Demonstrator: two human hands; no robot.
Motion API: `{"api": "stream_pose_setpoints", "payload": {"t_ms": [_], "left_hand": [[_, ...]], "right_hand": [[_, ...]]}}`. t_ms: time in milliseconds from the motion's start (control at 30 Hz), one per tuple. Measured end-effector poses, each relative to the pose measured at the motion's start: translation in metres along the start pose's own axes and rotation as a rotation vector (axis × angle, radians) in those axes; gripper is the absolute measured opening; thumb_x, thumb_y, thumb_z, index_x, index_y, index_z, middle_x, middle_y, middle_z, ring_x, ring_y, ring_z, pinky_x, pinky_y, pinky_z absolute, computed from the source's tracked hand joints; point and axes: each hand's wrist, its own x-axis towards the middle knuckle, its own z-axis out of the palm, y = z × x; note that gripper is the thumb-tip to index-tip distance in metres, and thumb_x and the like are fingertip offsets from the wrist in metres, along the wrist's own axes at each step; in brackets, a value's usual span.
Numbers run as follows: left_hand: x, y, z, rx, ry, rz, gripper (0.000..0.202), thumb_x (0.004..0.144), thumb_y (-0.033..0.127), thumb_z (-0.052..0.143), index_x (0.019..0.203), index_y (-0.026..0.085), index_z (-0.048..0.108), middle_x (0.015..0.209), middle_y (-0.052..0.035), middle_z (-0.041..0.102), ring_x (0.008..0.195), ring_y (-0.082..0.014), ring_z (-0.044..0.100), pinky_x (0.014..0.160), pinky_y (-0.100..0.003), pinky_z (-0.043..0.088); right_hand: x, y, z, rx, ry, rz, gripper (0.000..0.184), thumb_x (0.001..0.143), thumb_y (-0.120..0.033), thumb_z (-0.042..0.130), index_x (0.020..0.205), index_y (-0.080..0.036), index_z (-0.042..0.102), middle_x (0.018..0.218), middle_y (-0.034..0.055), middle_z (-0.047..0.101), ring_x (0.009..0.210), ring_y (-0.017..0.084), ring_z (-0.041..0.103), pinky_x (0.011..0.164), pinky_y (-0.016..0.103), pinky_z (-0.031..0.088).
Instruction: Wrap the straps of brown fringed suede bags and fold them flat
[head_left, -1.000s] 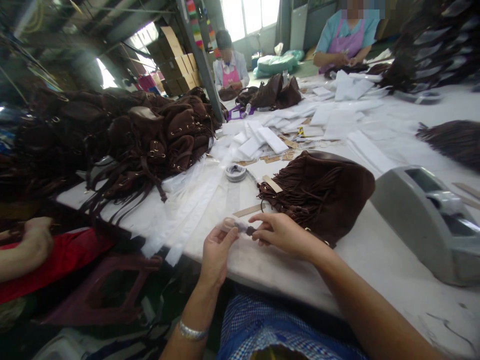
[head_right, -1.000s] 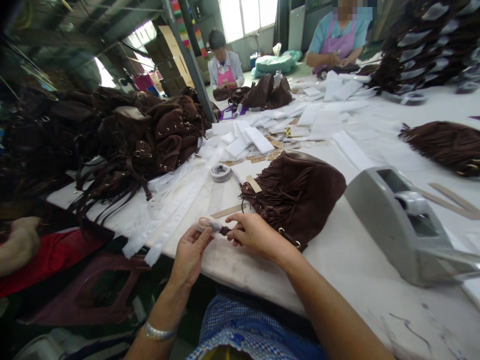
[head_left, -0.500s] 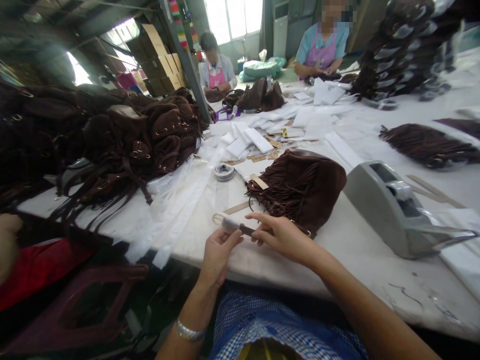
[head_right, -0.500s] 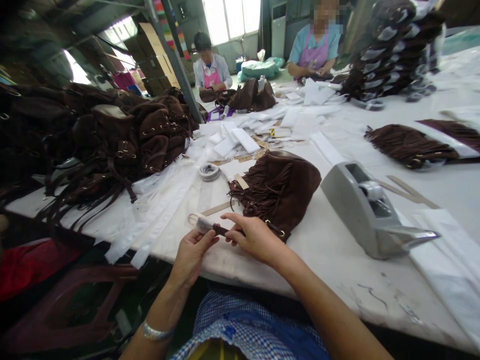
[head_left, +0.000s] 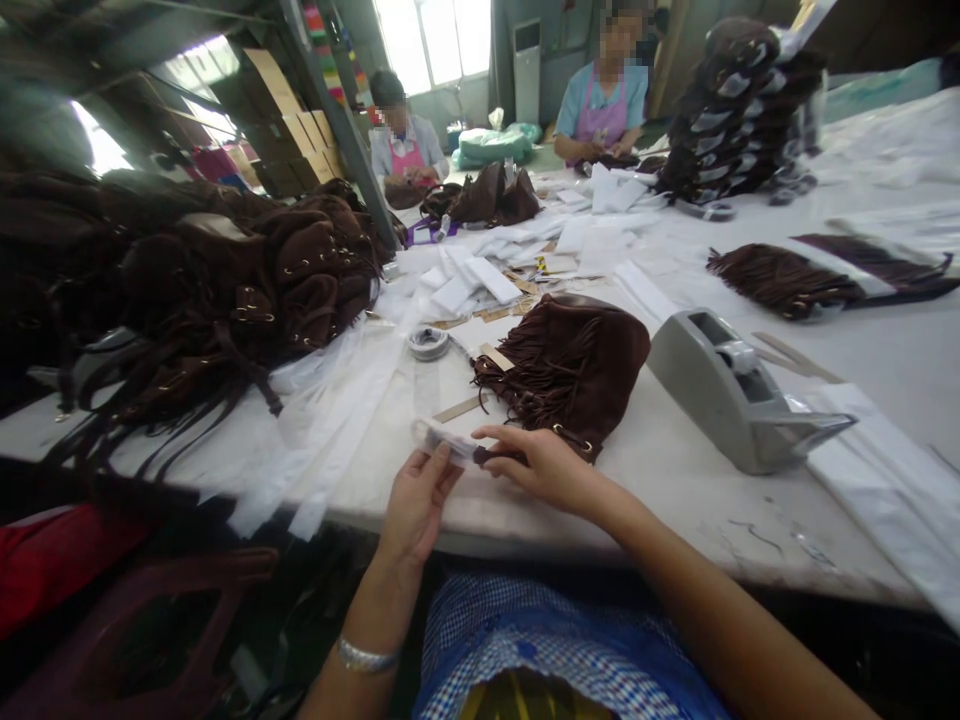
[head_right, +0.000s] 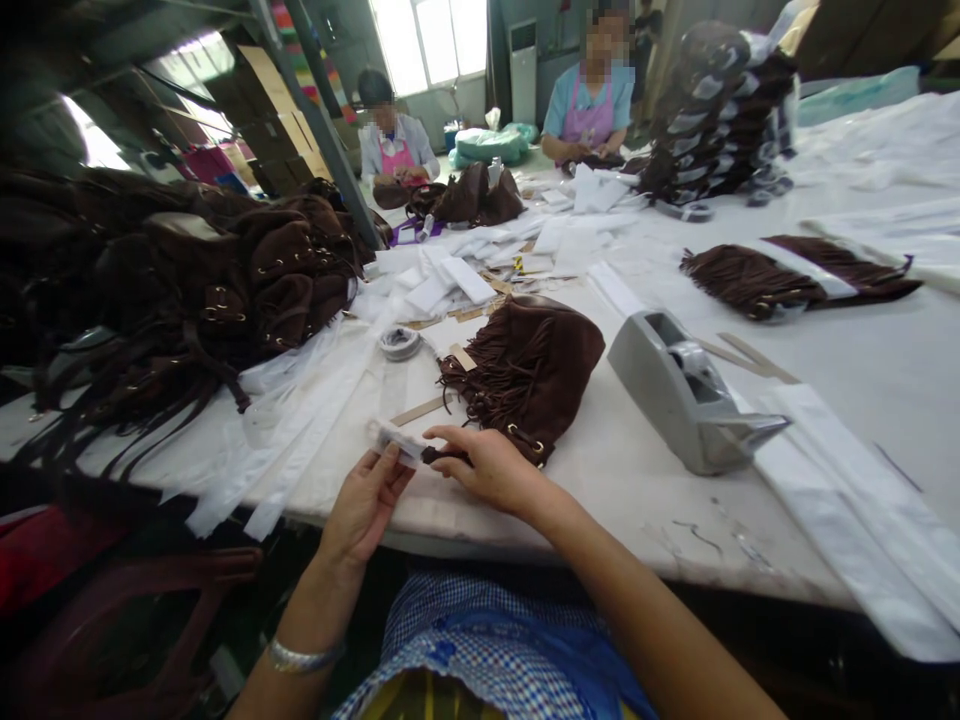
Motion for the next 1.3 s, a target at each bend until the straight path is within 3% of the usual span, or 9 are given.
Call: {"api": "stream_pose_setpoints", "payload": {"t_ms": [167, 467, 633, 733, 833, 1067, 1167, 1233, 1300], "left_hand": [[0.001, 0.0, 0.011, 0.024, 0.061, 0.124, 0.035, 0.063, 0.026, 0.088, 0.092, 0.014, 0.072, 0.094, -0.0041, 0.075, 0.087, -0.013, 0.07, 0.079, -0.021, 0.055], [-0.014, -0.029, 0.034, 0.183, -0.171, 0.103, 0.037, 0.073, 0.031, 0.081, 0.103, 0.012, 0.07, 0.098, -0.0098, 0.076, 0.091, -0.0207, 0.072, 0.089, -0.034, 0.054], [-0.006, -0.022, 0.032, 0.168, -0.106, 0.169, 0.04, 0.071, 0.026, 0.082, 0.107, 0.015, 0.07, 0.107, -0.009, 0.075, 0.101, -0.02, 0.069, 0.091, -0.03, 0.052], [-0.005, -0.021, 0.032, 0.167, -0.072, 0.181, 0.04, 0.071, 0.025, 0.083, 0.106, 0.015, 0.069, 0.107, -0.0087, 0.075, 0.103, -0.0203, 0.069, 0.089, -0.029, 0.053], [-0.009, -0.027, 0.038, 0.184, -0.128, 0.156, 0.041, 0.072, 0.024, 0.082, 0.11, 0.015, 0.069, 0.11, -0.0097, 0.074, 0.106, -0.0214, 0.068, 0.094, -0.031, 0.051], [-0.018, -0.036, 0.054, 0.212, -0.211, 0.181, 0.039, 0.074, 0.026, 0.08, 0.109, 0.014, 0.07, 0.11, -0.0102, 0.074, 0.105, -0.0233, 0.068, 0.1, -0.037, 0.048], [-0.014, -0.033, 0.053, 0.196, -0.148, 0.215, 0.039, 0.071, 0.027, 0.082, 0.106, 0.014, 0.07, 0.106, -0.0092, 0.075, 0.102, -0.0225, 0.069, 0.1, -0.038, 0.048], [-0.012, -0.034, 0.051, 0.171, -0.13, 0.205, 0.04, 0.07, 0.027, 0.083, 0.106, 0.014, 0.07, 0.106, -0.0089, 0.075, 0.103, -0.0219, 0.068, 0.1, -0.037, 0.048], [-0.012, -0.037, 0.05, 0.154, -0.135, 0.18, 0.04, 0.07, 0.026, 0.083, 0.106, 0.014, 0.07, 0.107, -0.0083, 0.075, 0.104, -0.0205, 0.068, 0.1, -0.035, 0.048]], "right_hand": [[-0.013, 0.006, -0.007, -0.145, 0.02, 0.034, 0.044, 0.089, -0.013, 0.055, 0.133, -0.019, 0.057, 0.089, 0.0057, 0.077, 0.083, 0.019, 0.072, 0.079, 0.028, 0.051], [-0.012, 0.004, -0.009, -0.031, 0.023, -0.04, 0.055, 0.089, -0.007, 0.051, 0.141, -0.021, 0.045, 0.077, -0.0019, 0.073, 0.076, 0.013, 0.071, 0.076, 0.022, 0.051], [-0.029, 0.003, -0.014, -0.462, 0.076, -0.016, 0.057, 0.091, -0.016, 0.057, 0.146, -0.019, 0.041, 0.107, 0.0101, 0.072, 0.093, 0.021, 0.069, 0.079, 0.028, 0.051], [-0.043, 0.006, -0.016, -0.746, 0.066, 0.001, 0.059, 0.089, -0.008, 0.055, 0.145, -0.022, 0.044, 0.098, 0.0099, 0.073, 0.084, 0.021, 0.069, 0.071, 0.027, 0.051], [-0.047, 0.009, -0.017, -0.79, 0.088, -0.005, 0.061, 0.089, -0.006, 0.055, 0.145, -0.025, 0.044, 0.093, 0.0074, 0.074, 0.079, 0.02, 0.07, 0.067, 0.025, 0.051], [-0.038, 0.004, -0.023, -0.512, 0.217, -0.16, 0.055, 0.093, -0.017, 0.057, 0.145, -0.024, 0.041, 0.114, 0.0057, 0.071, 0.095, 0.017, 0.069, 0.085, 0.028, 0.055], [-0.049, 0.002, -0.032, -0.639, 0.305, -0.28, 0.05, 0.092, -0.021, 0.061, 0.14, -0.024, 0.049, 0.123, 0.0071, 0.067, 0.121, 0.023, 0.058, 0.112, 0.047, 0.038], [-0.058, 0.007, -0.038, -0.699, 0.315, -0.273, 0.051, 0.089, -0.021, 0.065, 0.138, -0.024, 0.052, 0.124, 0.0071, 0.067, 0.13, 0.027, 0.05, 0.117, 0.056, 0.025], [-0.066, 0.018, -0.04, -0.686, 0.28, -0.234, 0.049, 0.087, -0.017, 0.064, 0.135, -0.024, 0.055, 0.125, 0.008, 0.066, 0.13, 0.027, 0.049, 0.115, 0.055, 0.032]]}}
